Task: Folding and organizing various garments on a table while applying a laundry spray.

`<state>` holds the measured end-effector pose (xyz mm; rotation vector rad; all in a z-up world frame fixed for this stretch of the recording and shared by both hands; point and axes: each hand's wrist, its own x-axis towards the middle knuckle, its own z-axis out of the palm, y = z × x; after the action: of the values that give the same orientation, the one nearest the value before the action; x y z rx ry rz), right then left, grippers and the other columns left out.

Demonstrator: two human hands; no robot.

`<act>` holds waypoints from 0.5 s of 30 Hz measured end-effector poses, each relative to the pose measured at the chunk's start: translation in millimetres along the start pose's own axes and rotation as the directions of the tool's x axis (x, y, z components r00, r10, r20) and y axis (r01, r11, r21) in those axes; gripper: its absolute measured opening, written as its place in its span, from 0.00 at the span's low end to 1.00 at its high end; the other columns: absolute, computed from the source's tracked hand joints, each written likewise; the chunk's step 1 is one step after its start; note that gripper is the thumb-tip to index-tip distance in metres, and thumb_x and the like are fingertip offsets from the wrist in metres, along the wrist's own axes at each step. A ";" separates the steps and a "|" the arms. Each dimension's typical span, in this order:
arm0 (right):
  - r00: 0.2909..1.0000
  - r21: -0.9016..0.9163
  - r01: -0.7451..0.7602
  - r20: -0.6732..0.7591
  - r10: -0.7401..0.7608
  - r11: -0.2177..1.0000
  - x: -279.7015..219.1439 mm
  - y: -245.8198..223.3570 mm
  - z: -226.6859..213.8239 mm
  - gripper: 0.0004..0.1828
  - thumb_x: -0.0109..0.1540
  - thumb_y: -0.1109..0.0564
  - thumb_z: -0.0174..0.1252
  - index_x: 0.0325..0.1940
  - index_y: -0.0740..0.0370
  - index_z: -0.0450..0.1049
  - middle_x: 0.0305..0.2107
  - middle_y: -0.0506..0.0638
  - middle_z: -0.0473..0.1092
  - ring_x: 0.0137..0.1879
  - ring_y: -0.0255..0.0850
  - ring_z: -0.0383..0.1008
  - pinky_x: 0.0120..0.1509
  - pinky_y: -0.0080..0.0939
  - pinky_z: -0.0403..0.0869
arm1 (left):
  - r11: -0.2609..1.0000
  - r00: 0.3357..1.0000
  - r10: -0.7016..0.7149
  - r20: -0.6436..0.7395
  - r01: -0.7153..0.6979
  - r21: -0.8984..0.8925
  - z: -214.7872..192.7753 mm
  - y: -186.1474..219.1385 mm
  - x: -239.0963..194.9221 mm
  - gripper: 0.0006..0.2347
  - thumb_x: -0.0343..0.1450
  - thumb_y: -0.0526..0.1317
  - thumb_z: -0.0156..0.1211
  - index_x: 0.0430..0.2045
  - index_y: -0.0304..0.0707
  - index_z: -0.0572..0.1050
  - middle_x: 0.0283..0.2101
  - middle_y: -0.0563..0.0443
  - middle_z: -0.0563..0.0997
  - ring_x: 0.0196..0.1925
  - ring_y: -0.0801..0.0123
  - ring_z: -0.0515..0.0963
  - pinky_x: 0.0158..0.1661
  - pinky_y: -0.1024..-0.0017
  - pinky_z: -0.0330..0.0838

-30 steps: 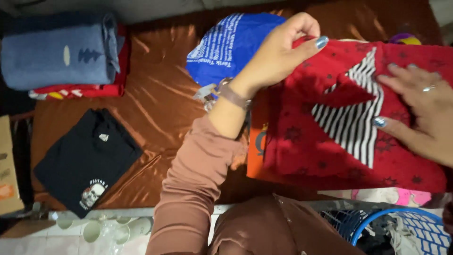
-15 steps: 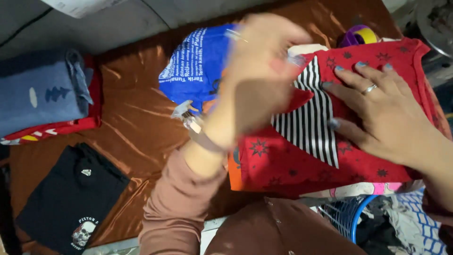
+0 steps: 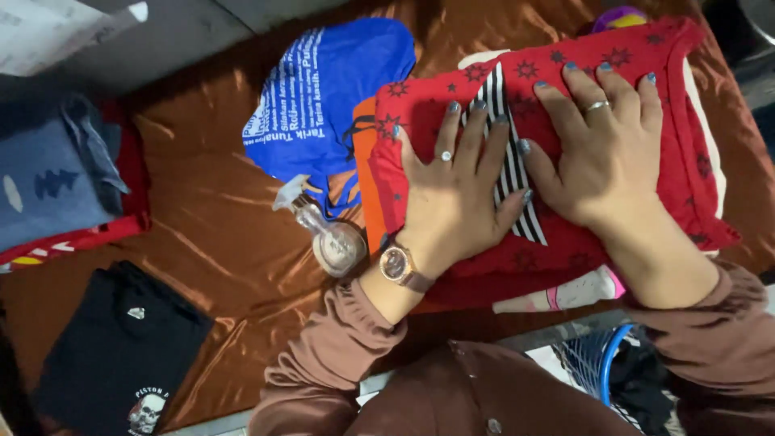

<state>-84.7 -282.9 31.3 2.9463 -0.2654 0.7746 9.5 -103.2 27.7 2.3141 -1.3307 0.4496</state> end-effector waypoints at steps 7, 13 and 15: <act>0.997 0.057 0.018 -0.070 -0.014 0.998 -27.7 8.1 -1.7 0.30 0.64 0.47 0.66 0.69 0.58 0.73 0.65 0.59 0.68 0.71 0.59 0.64 0.78 0.64 0.58 | 0.992 0.997 0.072 0.013 -0.070 -0.109 -28.5 -5.5 -18.1 0.34 0.65 0.57 0.64 0.64 0.40 0.67 0.69 0.41 0.66 0.73 0.47 0.62 0.62 0.20 0.49; 0.987 0.011 0.100 -0.126 -0.098 0.995 -26.1 19.3 -18.9 0.27 0.65 0.50 0.67 0.65 0.61 0.70 0.62 0.58 0.66 0.68 0.58 0.63 0.77 0.63 0.60 | 0.811 1.000 -0.013 -0.011 0.004 -0.585 -94.1 -23.2 -92.6 0.20 0.71 0.45 0.67 0.57 0.44 0.74 0.63 0.50 0.76 0.61 0.61 0.76 0.63 0.65 0.68; 0.999 0.106 0.047 -0.015 -0.045 0.993 -39.2 16.0 -23.5 0.24 0.69 0.49 0.68 0.66 0.58 0.70 0.64 0.56 0.66 0.69 0.56 0.64 0.74 0.56 0.62 | 0.896 0.981 0.194 -0.025 -0.188 -0.403 -99.6 -6.0 -111.7 0.19 0.67 0.44 0.72 0.51 0.41 0.76 0.55 0.46 0.74 0.60 0.51 0.73 0.62 0.55 0.66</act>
<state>-132.7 -289.9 32.9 3.0337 -0.1593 0.8264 -46.0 32.6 58.2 1.8604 -1.5051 0.1889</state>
